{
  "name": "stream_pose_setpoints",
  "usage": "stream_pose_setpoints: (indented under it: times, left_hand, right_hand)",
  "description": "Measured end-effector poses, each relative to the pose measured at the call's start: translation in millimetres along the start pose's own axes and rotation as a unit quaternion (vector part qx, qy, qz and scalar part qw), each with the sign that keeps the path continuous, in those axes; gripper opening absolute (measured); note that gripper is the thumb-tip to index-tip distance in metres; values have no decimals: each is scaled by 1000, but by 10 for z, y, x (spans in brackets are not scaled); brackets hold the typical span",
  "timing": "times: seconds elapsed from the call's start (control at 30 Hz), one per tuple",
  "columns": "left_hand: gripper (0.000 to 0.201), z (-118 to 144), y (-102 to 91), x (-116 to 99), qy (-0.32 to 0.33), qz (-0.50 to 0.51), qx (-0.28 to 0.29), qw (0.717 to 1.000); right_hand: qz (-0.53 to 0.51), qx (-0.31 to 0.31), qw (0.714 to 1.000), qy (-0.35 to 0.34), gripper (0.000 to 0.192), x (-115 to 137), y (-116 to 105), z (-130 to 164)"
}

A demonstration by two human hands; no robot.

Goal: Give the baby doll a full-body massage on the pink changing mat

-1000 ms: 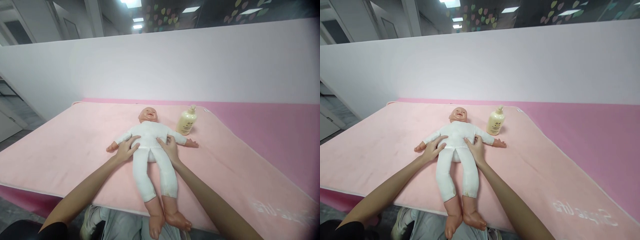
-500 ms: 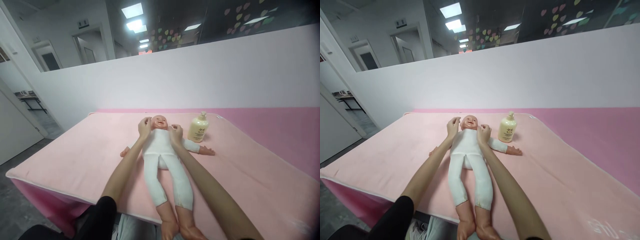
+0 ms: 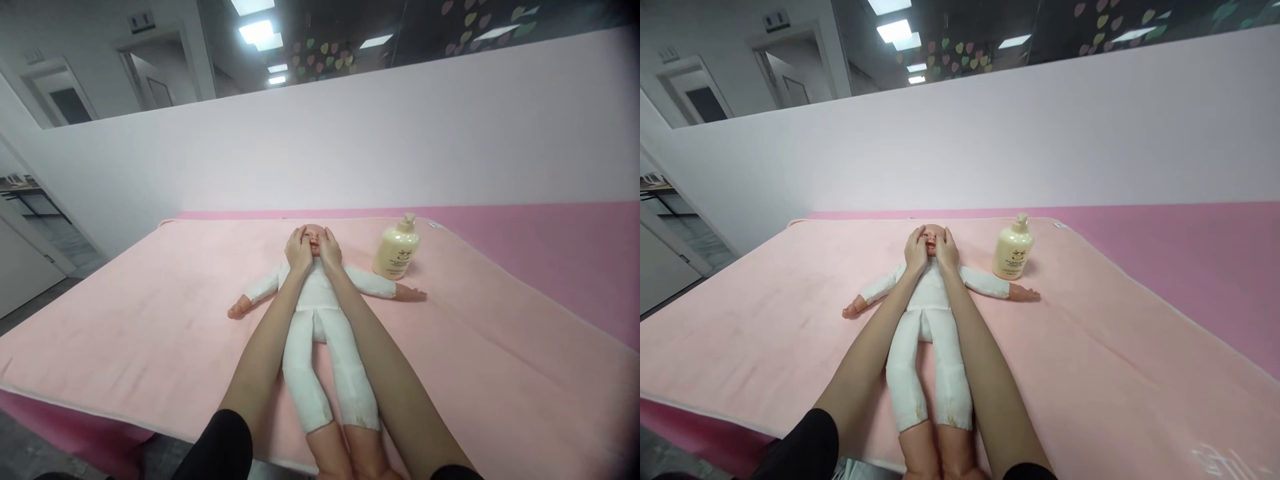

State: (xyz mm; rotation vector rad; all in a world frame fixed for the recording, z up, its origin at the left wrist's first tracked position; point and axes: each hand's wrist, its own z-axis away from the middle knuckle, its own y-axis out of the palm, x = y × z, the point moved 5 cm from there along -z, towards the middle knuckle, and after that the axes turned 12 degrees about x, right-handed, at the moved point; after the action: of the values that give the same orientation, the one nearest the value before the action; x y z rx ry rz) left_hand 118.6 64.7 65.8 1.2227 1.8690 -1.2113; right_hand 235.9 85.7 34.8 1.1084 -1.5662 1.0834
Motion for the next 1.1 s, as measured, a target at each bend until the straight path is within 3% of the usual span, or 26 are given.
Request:
stream_pose_setpoints:
  times: [0.27,0.47,0.67,0.87,1.1]
  left_hand:
    - [41,-290,39,162,-30,167,58,984]
    - [41,-323,22,165,-32,106,40,993]
    - [29,-264,-50,159,-56,137,-18,989]
    - [28,-237,-50,155,-12,138,-31,990]
    - [34,-273,-1,186,-5,128,-21,991]
  right_hand:
    - [-62,11,998,-23,48,-49,8,-122]
    - [-143,-9,989,-25,47,-115,-16,-160]
    - [-166,-6,985,-37,48,-53,-33,-117]
    - [-234,-23,972,-11,36,6,-87,-121]
    - [-282,0,959,28,40,-91,-101,-154]
